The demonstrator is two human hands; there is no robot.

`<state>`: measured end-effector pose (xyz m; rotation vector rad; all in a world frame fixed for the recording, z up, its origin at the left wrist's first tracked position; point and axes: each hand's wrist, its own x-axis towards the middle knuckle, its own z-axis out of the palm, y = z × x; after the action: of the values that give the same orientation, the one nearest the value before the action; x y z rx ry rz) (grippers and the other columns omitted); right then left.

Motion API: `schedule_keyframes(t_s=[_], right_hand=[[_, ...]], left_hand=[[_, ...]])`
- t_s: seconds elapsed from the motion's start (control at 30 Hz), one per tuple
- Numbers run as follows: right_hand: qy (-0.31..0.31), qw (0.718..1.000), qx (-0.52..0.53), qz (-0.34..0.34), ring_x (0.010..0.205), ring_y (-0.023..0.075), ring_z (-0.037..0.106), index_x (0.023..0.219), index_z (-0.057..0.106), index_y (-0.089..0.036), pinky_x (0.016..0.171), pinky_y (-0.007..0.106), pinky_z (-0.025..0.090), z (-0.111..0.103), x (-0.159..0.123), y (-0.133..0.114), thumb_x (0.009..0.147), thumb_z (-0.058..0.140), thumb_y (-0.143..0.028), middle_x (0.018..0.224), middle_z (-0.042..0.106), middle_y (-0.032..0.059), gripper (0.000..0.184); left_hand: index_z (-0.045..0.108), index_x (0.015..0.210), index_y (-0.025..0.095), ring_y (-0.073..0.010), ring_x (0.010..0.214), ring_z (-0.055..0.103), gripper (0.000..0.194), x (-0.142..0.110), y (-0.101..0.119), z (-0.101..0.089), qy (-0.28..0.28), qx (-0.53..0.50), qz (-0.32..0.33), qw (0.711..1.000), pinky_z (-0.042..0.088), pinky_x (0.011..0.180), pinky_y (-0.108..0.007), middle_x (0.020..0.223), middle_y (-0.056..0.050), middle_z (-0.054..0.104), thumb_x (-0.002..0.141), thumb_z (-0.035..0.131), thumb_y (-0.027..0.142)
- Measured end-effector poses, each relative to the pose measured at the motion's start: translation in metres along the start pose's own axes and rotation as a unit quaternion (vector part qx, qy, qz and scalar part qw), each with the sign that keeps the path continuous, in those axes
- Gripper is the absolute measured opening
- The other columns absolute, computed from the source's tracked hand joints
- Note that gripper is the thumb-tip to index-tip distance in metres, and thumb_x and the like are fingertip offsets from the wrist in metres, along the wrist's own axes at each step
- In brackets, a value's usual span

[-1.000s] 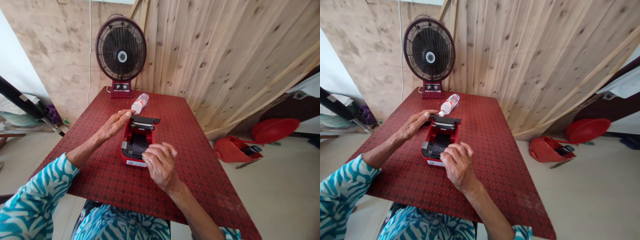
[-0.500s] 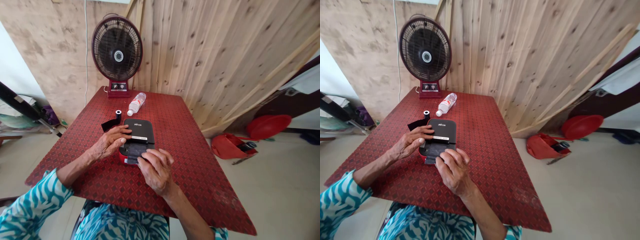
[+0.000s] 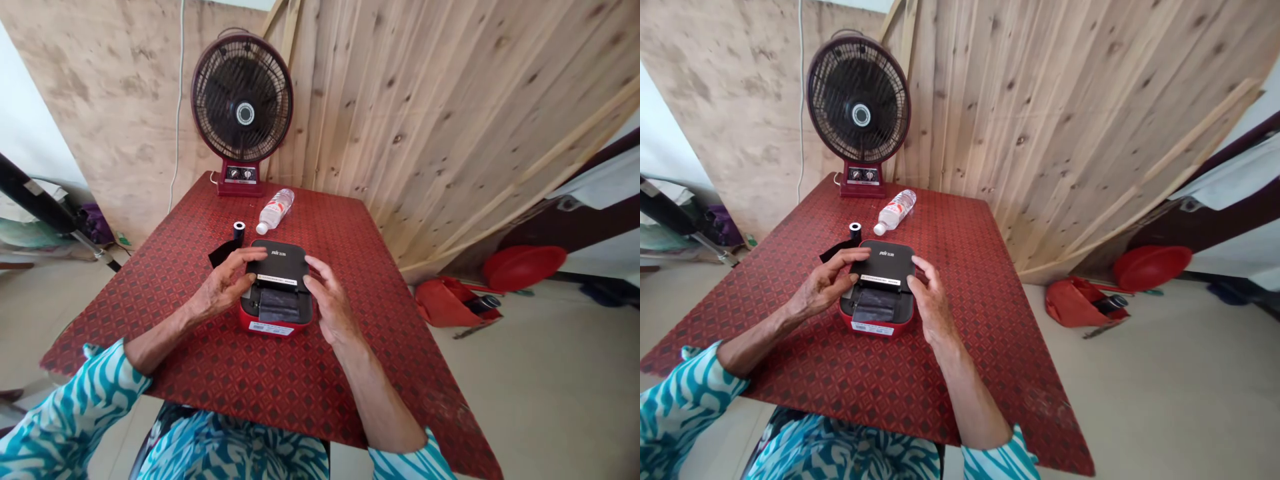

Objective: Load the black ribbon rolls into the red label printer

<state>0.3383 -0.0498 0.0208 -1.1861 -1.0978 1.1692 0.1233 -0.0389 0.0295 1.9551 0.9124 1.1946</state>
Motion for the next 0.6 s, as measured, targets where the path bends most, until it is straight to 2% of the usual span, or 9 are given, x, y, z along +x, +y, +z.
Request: schedule_keyframes(t_s=[0.07, 0.13, 0.23, 0.37, 0.47, 0.6], right_hand=[[0.000, 0.999, -0.035, -0.019, 0.118, 0.0230, 0.054, 0.122, 0.055, -0.029, 0.105, 0.047, 0.040, -0.002, -0.002, 0.003, 0.078, 0.057, -0.035, 0.129, 0.059, 0.0030, 0.044], [-0.009, 0.996, -0.081, -0.045, 0.125, 0.0218, 0.048, 0.125, 0.053, -0.031, 0.110, 0.047, 0.034, -0.004, -0.003, 0.005, 0.081, 0.053, -0.036, 0.135, 0.054, 0.0019, 0.044], [-0.038, 0.990, -0.122, -0.067, 0.129, 0.0205, 0.043, 0.129, 0.050, -0.032, 0.113, 0.046, 0.030, -0.008, -0.001, 0.007, 0.084, 0.050, -0.037, 0.139, 0.049, 0.0012, 0.045], [-0.035, 0.987, -0.136, -0.081, 0.130, 0.0201, 0.041, 0.128, 0.051, -0.031, 0.115, 0.046, 0.026, -0.008, -0.002, 0.008, 0.085, 0.048, -0.039, 0.139, 0.047, 0.0022, 0.044], [-0.026, 0.990, -0.122, -0.069, 0.129, 0.0214, 0.042, 0.124, 0.054, -0.028, 0.115, 0.046, 0.026, -0.006, -0.004, 0.009, 0.083, 0.049, -0.042, 0.137, 0.049, 0.0038, 0.043], [-0.019, 0.994, -0.101, -0.046, 0.128, 0.0229, 0.043, 0.120, 0.058, -0.028, 0.113, 0.047, 0.029, -0.002, -0.005, 0.007, 0.081, 0.051, -0.045, 0.133, 0.051, 0.0046, 0.044]], left_hand=[[0.053, 0.131, 0.027, -0.0271, 0.141, 0.027, 0.044, 0.000, -0.001, 0.004, 0.006, -0.060, -0.033, 0.998, 0.024, 0.115, -0.046, 0.152, -0.004, 0.033, 0.087, 0.053, 0.021], [0.050, 0.134, 0.030, -0.0281, 0.145, 0.016, 0.054, 0.002, -0.004, 0.007, 0.006, -0.117, -0.082, 0.990, 0.018, 0.118, -0.046, 0.157, 0.001, 0.022, 0.082, 0.055, 0.018], [0.042, 0.141, 0.032, -0.0283, 0.145, 0.016, 0.066, 0.003, -0.007, 0.010, 0.000, -0.205, -0.134, 0.970, 0.015, 0.119, -0.047, 0.156, 0.002, 0.027, 0.078, 0.055, 0.015], [0.034, 0.146, 0.029, -0.0287, 0.144, 0.020, 0.077, 0.002, -0.009, 0.015, 0.030, -0.324, -0.149, 0.934, 0.021, 0.117, -0.046, 0.153, 0.000, 0.033, 0.074, 0.058, 0.012], [0.040, 0.143, 0.025, -0.0287, 0.143, 0.023, 0.078, 0.002, -0.009, 0.016, 0.045, -0.354, -0.155, 0.921, 0.020, 0.118, -0.044, 0.152, -0.003, 0.037, 0.070, 0.061, 0.011], [0.042, 0.142, 0.022, -0.0309, 0.140, 0.030, 0.070, 0.001, -0.007, 0.016, 0.060, -0.367, -0.156, 0.915, 0.021, 0.116, -0.048, 0.146, -0.007, 0.045, 0.075, 0.061, 0.017]])
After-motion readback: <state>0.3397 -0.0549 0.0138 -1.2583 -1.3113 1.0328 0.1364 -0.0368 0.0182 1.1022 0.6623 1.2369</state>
